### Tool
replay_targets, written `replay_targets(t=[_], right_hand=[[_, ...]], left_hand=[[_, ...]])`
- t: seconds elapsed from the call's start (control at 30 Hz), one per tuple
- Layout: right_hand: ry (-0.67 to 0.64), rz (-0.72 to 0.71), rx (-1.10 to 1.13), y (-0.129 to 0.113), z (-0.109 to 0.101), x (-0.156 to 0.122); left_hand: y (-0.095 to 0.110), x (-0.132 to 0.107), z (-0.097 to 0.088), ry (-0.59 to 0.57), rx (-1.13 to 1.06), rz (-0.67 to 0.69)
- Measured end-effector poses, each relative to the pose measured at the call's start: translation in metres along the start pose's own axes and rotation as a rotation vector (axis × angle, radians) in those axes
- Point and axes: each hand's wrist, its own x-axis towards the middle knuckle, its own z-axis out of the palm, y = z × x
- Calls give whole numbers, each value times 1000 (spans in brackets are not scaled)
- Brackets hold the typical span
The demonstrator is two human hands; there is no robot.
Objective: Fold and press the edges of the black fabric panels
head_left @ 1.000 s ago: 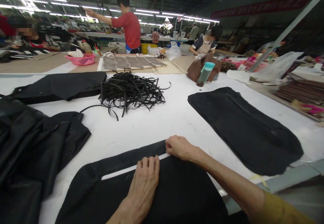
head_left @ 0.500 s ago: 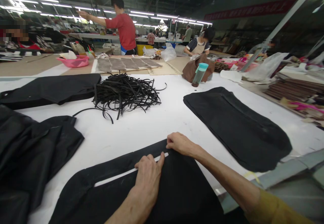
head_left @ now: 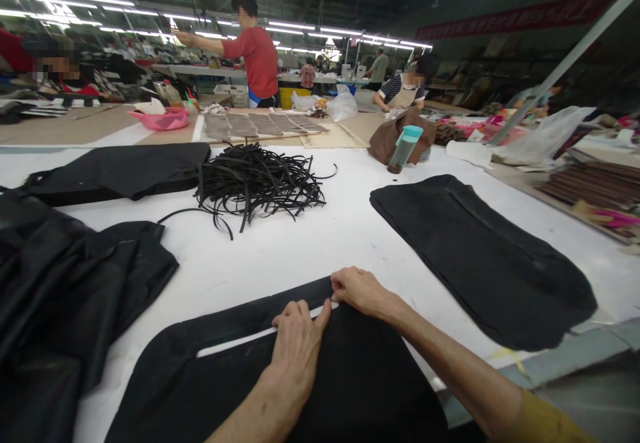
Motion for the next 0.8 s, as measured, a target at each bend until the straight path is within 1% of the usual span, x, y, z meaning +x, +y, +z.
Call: replay_targets(t=[0.1,0.17,0.27,0.33,0.43,0.5,0.57,0.6,0.63,0.67,0.73,0.8], right_hand=[[7,18,-14,2,-3,-6],[50,47,-25,7,-4,-11],[112,96,-36,21,-1,-17],[115,101,-27,33,1,-20],[107,100,58,48,4,-24],[199,137,43,49,3,-26],[331,164,-49,38,2,-29],[370,151,-81,27,2,-30],[368,118,-82,13,2,-30],[333,69,-53,-4,3,-30],[217,-49,53,-42,9,-27],[150,-162,138,-82,19,-18]], left_hand=[[-1,2,-3,-35,-34,50],[0,5,-6,-38,-81,109],[-1,6,-5,-45,-176,217],[-5,3,-1,-53,-275,276],[-18,-10,6,14,-405,320],[-31,-24,10,81,-446,322],[-44,-40,13,133,-461,276],[-50,-48,14,160,-457,230],[-57,-56,16,187,-445,176],[-63,-64,18,211,-427,122],[-76,-76,22,243,-377,33],[-87,-84,27,241,-328,-27]])
